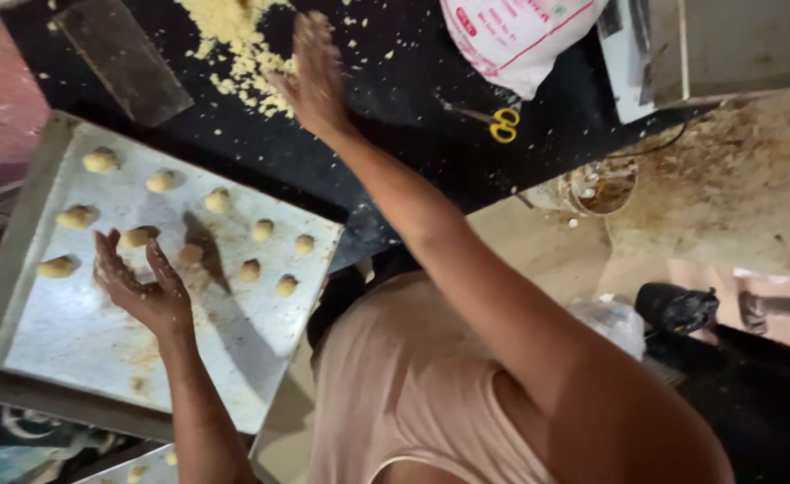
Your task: The person portions out small balls of dough by hand and places them in rows on metal baking trays.
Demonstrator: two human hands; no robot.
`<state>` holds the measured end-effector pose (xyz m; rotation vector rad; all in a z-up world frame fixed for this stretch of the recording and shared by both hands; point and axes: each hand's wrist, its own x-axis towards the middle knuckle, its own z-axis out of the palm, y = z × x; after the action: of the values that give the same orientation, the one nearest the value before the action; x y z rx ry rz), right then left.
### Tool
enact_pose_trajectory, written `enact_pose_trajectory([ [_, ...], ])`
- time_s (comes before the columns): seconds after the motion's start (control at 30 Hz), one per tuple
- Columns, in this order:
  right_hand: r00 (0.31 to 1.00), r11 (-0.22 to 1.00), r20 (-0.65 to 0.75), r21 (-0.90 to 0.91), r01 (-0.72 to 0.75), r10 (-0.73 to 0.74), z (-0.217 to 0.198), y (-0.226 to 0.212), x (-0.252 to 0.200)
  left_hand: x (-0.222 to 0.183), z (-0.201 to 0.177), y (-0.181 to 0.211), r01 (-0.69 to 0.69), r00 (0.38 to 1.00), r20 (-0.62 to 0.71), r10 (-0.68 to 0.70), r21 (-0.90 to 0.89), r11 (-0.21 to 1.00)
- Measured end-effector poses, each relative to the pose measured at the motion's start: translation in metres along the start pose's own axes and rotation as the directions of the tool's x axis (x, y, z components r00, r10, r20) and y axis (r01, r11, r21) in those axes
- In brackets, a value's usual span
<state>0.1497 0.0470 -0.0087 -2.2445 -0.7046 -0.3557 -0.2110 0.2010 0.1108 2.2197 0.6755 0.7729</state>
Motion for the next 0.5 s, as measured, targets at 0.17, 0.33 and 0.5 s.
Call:
enact_pose_trajectory([
  [0.17, 0.959, 0.855, -0.012, 0.457, -0.246, 0.282, 0.013, -0.006, 0.05, 0.041, 0.04, 0.055, -0.061, 0.998, 0.036, 0.06, 0.018, 0.998],
  [0.33, 0.974, 0.939, 0.219, 0.319, -0.126, 0.056, -0.064, 0.026, 0.037, 0.08, 0.089, 0.041, -0.187, 0.974, 0.144, 0.176, 0.062, 0.98],
  [0.5, 0.886, 0.799, 0.432, 0.468, -0.378, 0.166, -0.12, 0.03, 0.017, 0.148, 0.151, -0.06, -0.221, 0.97, 0.153, 0.191, 0.218, 0.951],
])
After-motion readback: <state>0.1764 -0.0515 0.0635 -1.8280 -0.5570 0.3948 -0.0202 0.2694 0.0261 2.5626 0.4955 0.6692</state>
